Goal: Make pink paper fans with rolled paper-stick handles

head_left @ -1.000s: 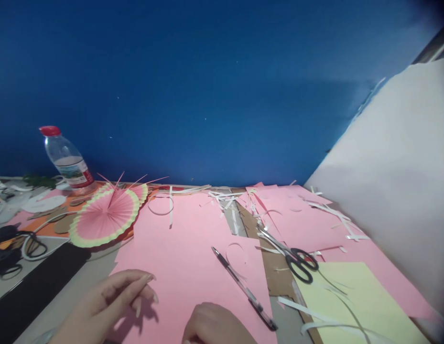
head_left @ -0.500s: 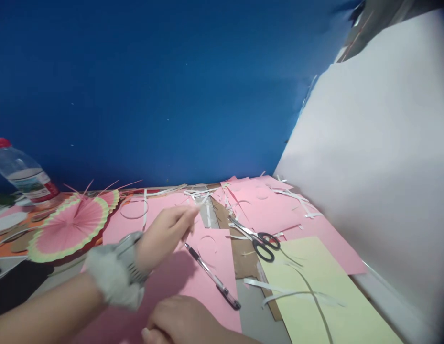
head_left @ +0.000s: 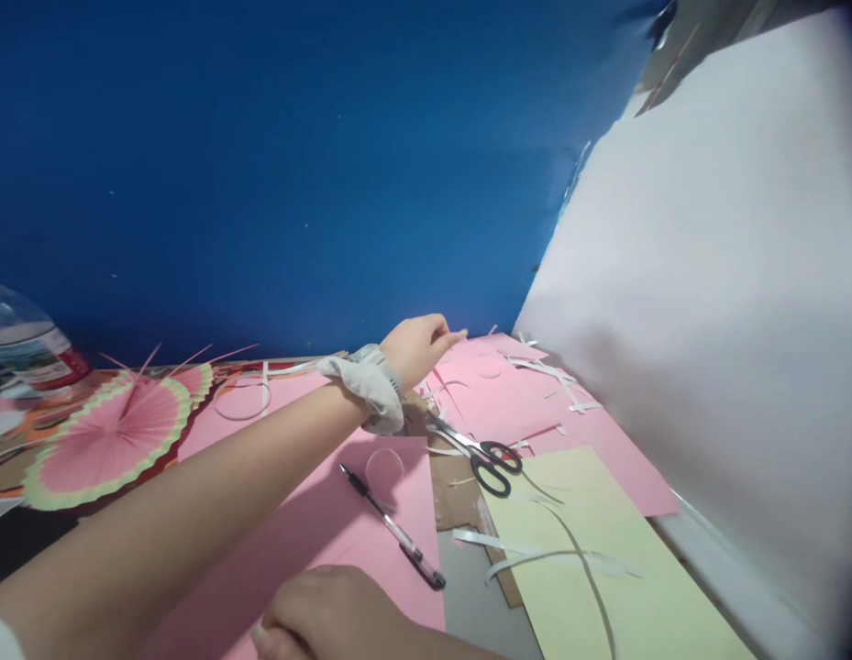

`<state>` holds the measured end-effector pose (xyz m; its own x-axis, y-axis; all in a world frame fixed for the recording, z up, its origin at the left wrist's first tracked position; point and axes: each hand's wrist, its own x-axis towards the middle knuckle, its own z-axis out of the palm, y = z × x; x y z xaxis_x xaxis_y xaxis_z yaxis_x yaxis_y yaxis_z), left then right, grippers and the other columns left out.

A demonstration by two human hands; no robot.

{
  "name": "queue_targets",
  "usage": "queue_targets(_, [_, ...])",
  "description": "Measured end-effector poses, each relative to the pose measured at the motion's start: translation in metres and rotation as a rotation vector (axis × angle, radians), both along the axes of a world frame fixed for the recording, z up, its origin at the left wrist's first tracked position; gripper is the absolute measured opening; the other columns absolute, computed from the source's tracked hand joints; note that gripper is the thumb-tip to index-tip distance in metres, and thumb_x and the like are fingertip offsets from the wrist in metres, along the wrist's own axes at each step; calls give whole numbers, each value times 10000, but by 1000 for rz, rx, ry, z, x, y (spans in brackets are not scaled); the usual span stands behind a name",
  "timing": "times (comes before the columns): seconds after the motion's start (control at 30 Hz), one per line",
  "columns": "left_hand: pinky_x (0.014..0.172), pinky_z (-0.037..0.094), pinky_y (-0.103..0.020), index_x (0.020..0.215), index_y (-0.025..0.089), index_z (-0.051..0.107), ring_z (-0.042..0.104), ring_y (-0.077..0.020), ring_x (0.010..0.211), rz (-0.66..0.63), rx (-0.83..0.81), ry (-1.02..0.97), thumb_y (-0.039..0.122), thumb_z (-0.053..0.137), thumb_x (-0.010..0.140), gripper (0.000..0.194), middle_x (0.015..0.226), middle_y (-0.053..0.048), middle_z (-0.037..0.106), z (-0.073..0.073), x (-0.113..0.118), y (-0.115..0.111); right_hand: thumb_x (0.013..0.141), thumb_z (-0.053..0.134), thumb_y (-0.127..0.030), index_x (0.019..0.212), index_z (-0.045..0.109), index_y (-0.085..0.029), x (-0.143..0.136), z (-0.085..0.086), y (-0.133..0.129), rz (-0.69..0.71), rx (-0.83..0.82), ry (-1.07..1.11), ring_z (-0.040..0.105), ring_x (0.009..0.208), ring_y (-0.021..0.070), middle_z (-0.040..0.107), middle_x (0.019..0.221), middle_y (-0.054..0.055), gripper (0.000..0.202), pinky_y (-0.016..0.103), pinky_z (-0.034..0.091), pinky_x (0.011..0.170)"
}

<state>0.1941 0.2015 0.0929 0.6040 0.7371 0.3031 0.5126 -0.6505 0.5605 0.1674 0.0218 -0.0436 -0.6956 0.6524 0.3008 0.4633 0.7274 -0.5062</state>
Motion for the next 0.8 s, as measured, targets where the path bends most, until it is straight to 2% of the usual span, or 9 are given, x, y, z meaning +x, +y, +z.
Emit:
queue_targets(0.17, [804, 526, -418, 1175, 167, 547, 615, -212, 966, -47, 16, 28, 303, 555, 896, 311, 1171, -85, 590, 11, -17, -12, 925, 414, -353, 837, 586, -204, 0, 3, -2, -22, -16, 10, 619, 692, 118, 682, 762, -23, 244, 197, 417, 584])
queue_targets(0.27, [793, 530, -396, 1150, 178, 567, 620, -205, 942, -27, 24, 75, 314, 532, 908, 279, 1157, -75, 600, 13, -52, -28, 863, 485, -310, 843, 596, -193, -4, -1, -1, -66, 8, 7, 618, 713, 140, 680, 779, 1, 163, 216, 450, 628])
queue_targets(0.33, [847, 507, -443, 1197, 180, 540, 609, -220, 999, -10, 50, 114, 321, 532, 908, 322, 1195, -90, 588, 6, -88, -42, 848, 493, -320, 941, 602, -184, -7, -6, 1, -63, 67, 18, 621, 799, 163, 687, 848, 22, 197, 244, 477, 707])
queue_targets(0.4, [1007, 396, -478, 1313, 199, 465, 509, -267, 1194, 13, 71, 188, 332, 468, 925, 411, 1339, -100, 529, -13, -132, -59, 880, 457, -385, 1137, 547, -164, -7, -11, 2, -33, 172, 20, 596, 965, 195, 681, 1006, 51, 351, 297, 482, 833])
queue_targets(0.5, [1069, 288, -502, 1258, 169, 558, 445, -323, 1266, 90, 111, 297, 326, 420, 901, 413, 1354, -108, 542, -59, -203, -95, 937, 366, -446, 1352, 373, -133, -5, -17, 1, 4, 344, -88, 473, 1198, 249, 578, 1277, 90, 520, 406, 434, 976])
queue_targets(0.53, [1076, 251, -511, 1259, 173, 564, 438, -333, 1273, 134, 153, 334, 315, 429, 888, 420, 1366, -109, 532, -77, -225, -109, 954, 341, -433, 1385, 331, -137, -4, -19, 1, 3, 380, -138, 430, 1247, 262, 531, 1341, 93, 523, 434, 422, 995])
queue_targets(0.6, [1100, 189, -469, 1368, 260, 443, 399, -298, 1315, 231, 377, 517, 329, 459, 879, 494, 1442, -55, 449, -111, -262, -136, 977, 314, -394, 1417, 283, -162, -4, -23, 1, 10, 415, -207, 382, 1299, 263, 457, 1420, 89, 498, 452, 407, 1016])
queue_targets(0.7, [1114, 165, -380, 1481, 253, 168, 370, -260, 1343, 215, 483, 645, 464, 510, 854, 744, 1469, -58, 398, -147, -292, -166, 982, 322, -391, 1418, 294, -187, -5, -25, 3, 50, 333, -257, 375, 1320, 264, 401, 1464, 90, 482, 463, 384, 1039])
queue_targets(0.8, [1097, 219, -392, 1491, 253, 81, 391, -261, 1331, 268, 448, 677, 500, 474, 863, 781, 1471, -61, 385, -157, -297, -178, 950, 377, -470, 1433, 300, -206, 0, -16, 7, 15, 88, -257, 327, 1353, 287, 337, 1494, 88, 556, 490, 313, 1085])
